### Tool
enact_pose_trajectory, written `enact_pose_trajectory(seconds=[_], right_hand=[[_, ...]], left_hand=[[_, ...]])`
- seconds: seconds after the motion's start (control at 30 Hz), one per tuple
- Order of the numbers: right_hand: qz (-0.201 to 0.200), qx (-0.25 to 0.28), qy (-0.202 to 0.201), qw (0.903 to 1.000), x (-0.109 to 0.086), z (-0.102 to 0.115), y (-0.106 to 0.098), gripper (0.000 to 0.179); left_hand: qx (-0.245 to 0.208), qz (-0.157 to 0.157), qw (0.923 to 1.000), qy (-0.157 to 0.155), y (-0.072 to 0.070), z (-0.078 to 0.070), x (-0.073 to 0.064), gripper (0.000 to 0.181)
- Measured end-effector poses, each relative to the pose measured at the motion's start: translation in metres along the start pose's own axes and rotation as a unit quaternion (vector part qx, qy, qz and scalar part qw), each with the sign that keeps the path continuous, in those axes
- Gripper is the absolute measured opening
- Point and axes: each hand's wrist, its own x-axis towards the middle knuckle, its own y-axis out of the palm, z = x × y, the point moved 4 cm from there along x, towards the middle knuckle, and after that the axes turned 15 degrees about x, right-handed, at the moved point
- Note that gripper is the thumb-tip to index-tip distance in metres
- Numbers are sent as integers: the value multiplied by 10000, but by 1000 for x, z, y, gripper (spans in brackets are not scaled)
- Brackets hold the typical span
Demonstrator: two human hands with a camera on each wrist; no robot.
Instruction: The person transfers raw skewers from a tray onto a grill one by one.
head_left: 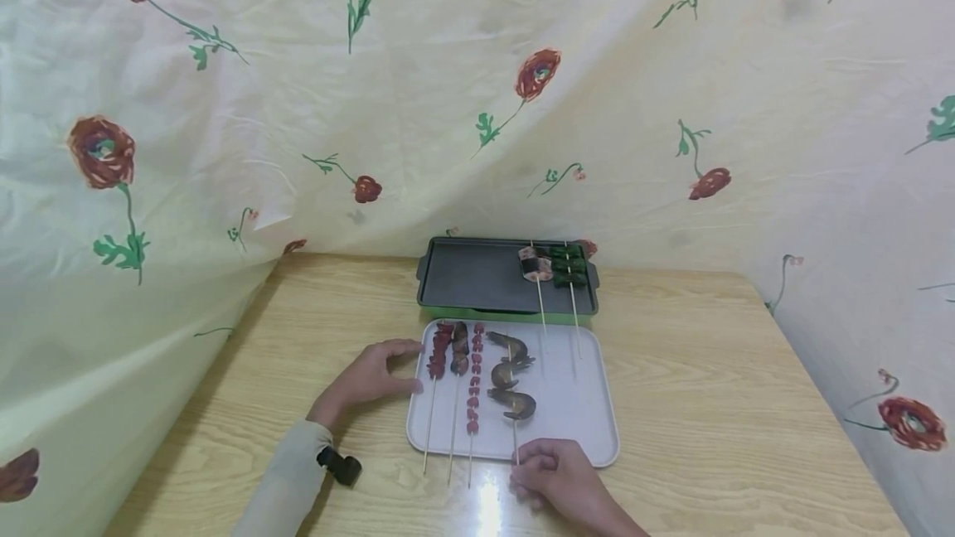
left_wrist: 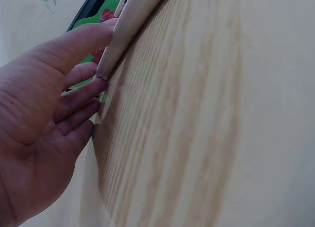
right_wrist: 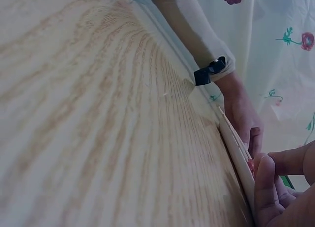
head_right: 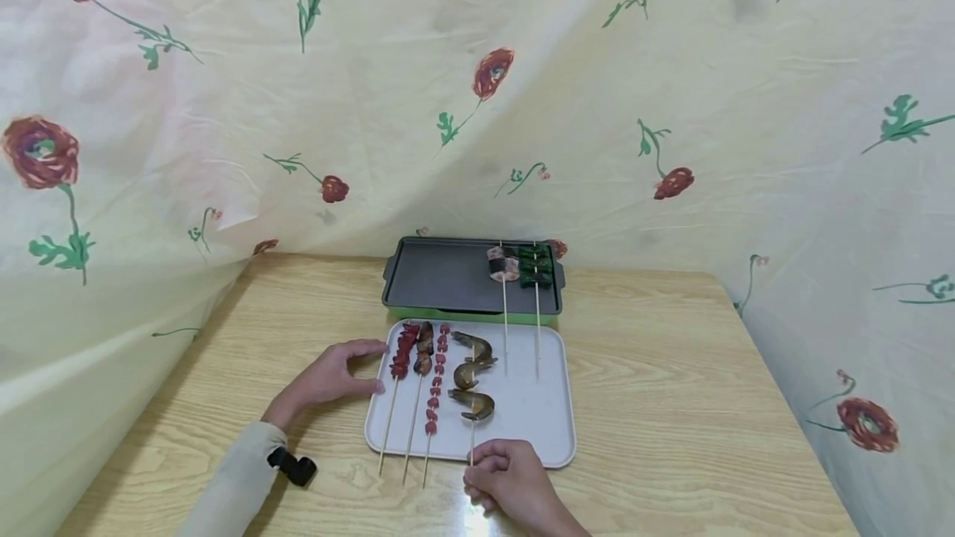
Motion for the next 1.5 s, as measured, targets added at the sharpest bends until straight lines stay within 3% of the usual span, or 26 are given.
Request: enact_pose_trajectory(seconds=[0.67,0.87,1.23,1.5], right_hand=[[61,-446,-201,9988,-12,26,10,35],[230,-656,-552,9961,-12,42,13,31],[105,-718,-749,9945,-2,72,10,35],[89,-724,-855,9937,17,96,2,31]], left_hand=[[37,-54,10000,70,0,0,0,67],[40,-41,10000,76,0,0,1,67],[-21,-47,10000,51,1,0,0,68],[-34,-22,10000,9,0,0,1,68]])
